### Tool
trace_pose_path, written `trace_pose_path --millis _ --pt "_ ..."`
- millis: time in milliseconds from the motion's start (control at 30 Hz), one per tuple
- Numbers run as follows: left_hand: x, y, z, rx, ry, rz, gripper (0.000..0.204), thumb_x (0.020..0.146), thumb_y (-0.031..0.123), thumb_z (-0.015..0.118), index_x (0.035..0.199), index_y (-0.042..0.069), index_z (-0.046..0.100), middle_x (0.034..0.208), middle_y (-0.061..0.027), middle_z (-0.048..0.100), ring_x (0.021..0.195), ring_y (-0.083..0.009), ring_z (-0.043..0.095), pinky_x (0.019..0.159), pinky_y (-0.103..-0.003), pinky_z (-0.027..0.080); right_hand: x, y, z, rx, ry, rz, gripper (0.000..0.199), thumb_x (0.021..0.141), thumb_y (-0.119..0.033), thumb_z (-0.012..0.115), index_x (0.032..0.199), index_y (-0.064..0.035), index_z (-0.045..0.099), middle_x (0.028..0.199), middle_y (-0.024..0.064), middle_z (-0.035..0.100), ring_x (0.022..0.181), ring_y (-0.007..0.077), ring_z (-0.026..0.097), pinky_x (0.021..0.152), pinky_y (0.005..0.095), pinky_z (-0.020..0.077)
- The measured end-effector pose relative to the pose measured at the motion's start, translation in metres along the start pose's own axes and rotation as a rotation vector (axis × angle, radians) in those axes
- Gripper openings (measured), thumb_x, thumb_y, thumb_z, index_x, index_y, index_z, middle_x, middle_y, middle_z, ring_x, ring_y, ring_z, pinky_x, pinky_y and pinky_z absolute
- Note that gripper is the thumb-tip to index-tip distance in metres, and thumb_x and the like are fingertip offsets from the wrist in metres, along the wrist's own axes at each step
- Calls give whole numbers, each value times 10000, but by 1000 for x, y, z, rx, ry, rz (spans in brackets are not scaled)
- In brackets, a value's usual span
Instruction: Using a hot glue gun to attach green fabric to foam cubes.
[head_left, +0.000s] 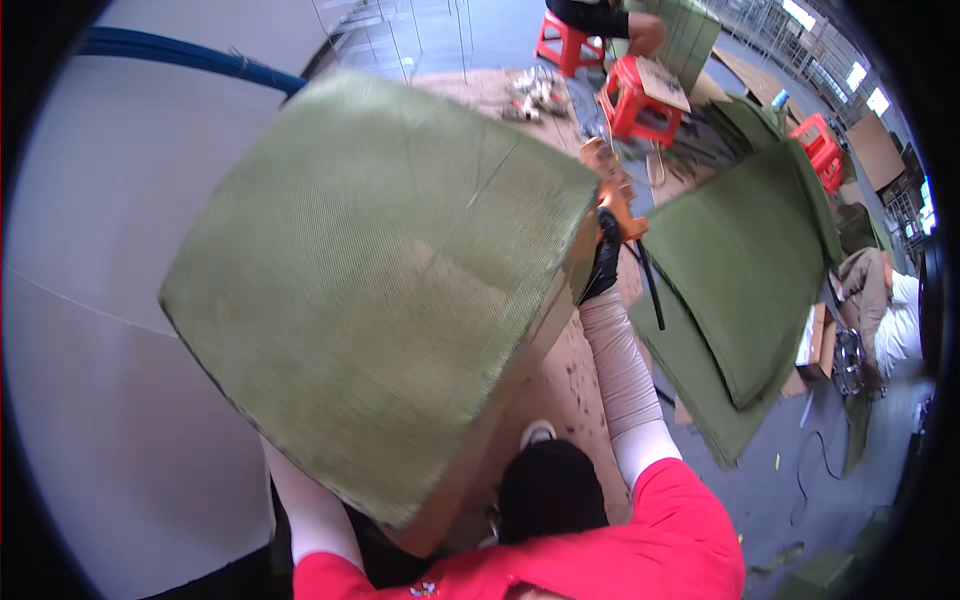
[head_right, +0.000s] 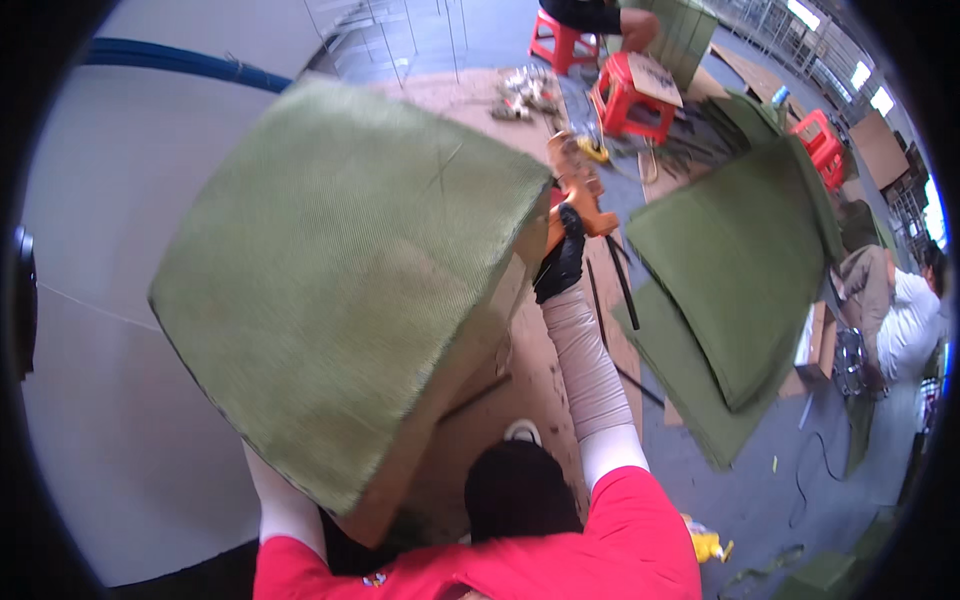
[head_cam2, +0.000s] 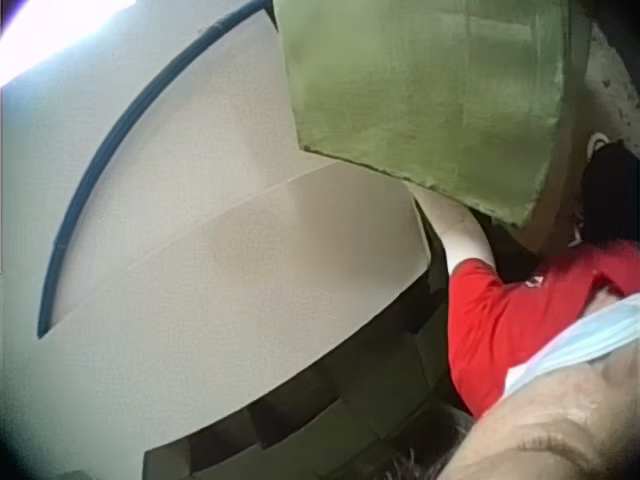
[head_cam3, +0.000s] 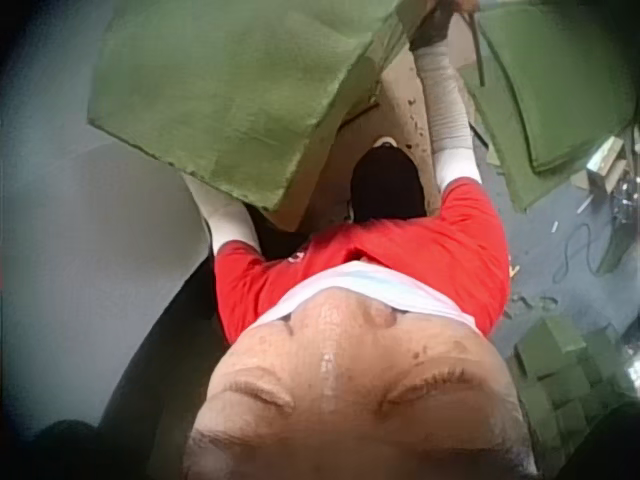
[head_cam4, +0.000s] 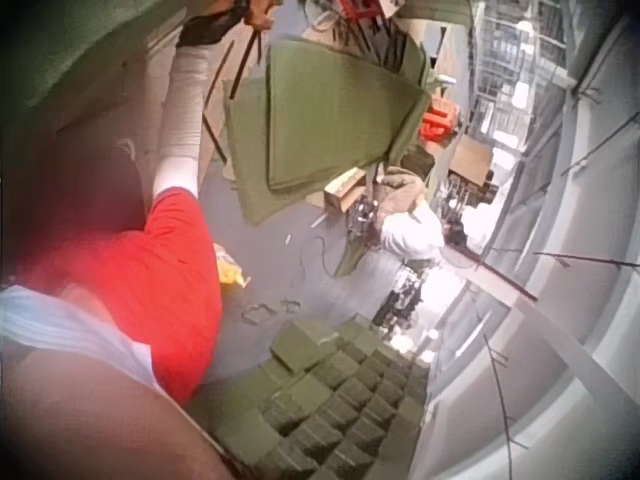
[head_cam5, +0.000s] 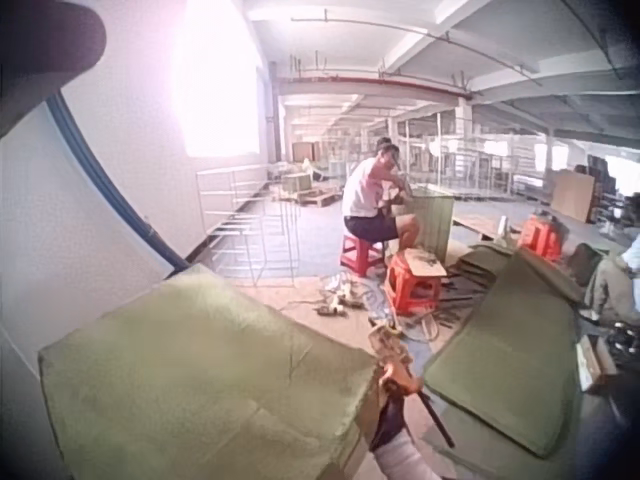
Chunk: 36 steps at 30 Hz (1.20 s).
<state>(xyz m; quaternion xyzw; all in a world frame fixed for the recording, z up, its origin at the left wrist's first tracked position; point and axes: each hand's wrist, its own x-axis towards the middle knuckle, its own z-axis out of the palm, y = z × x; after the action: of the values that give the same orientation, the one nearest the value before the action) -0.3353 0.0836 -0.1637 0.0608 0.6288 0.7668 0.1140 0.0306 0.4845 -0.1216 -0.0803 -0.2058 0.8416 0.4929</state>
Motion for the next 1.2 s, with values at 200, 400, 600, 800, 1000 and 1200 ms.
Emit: trace_pose_path --millis 200,400,600,800,1000,1200 --pt "43 2 22 45 -115 -38 780 887 624 207 1407 44 165 1454 -139 220 1334 -281 228 1092 -428 145 -79 -24 -19 39 -27 -42 452 869 -360 466 1218 -73 476 1146 86 551 1048 231 518 925 378 398" --pt "62 10 31 64 -234 -58 803 885 635 189 1408 27 150 1457 -147 212 1344 -273 211 1099 -420 122 -115 -25 -70 -7 194 -94 458 864 -384 483 1202 -75 480 1140 93 545 1038 245 520 908 375 407" --pt "20 67 10 -113 -200 -35 837 872 658 132 1414 21 130 1470 -146 177 1368 -258 138 1104 -413 44 -146 -36 -86 -59 261 -203 324 862 -376 513 1049 -113 545 1002 61 601 912 232 583 823 399 465" --pt "-140 170 8 238 -64 536 746 918 580 119 1394 19 242 1446 -109 274 1360 -222 188 1108 -387 61 -201 -85 -78 -13 -21 -177 544 834 -260 521 1305 -16 401 1331 133 441 1243 313 391 1054 436 287" --pt "-283 160 73 1108 -204 1319 692 896 569 248 1377 77 325 1430 -77 317 1342 -267 244 1103 -441 91 -255 -128 -50 155 -306 220 587 806 -175 545 1332 1 352 1364 128 405 1220 295 421 1036 453 287" --pt "-320 123 65 1217 -271 1221 666 878 523 379 1361 66 344 1431 -103 302 1342 -278 240 1093 -457 140 -308 -119 -19 -81 -283 73 660 756 -156 551 1365 -78 310 1377 148 372 1192 290 431 1051 495 260"
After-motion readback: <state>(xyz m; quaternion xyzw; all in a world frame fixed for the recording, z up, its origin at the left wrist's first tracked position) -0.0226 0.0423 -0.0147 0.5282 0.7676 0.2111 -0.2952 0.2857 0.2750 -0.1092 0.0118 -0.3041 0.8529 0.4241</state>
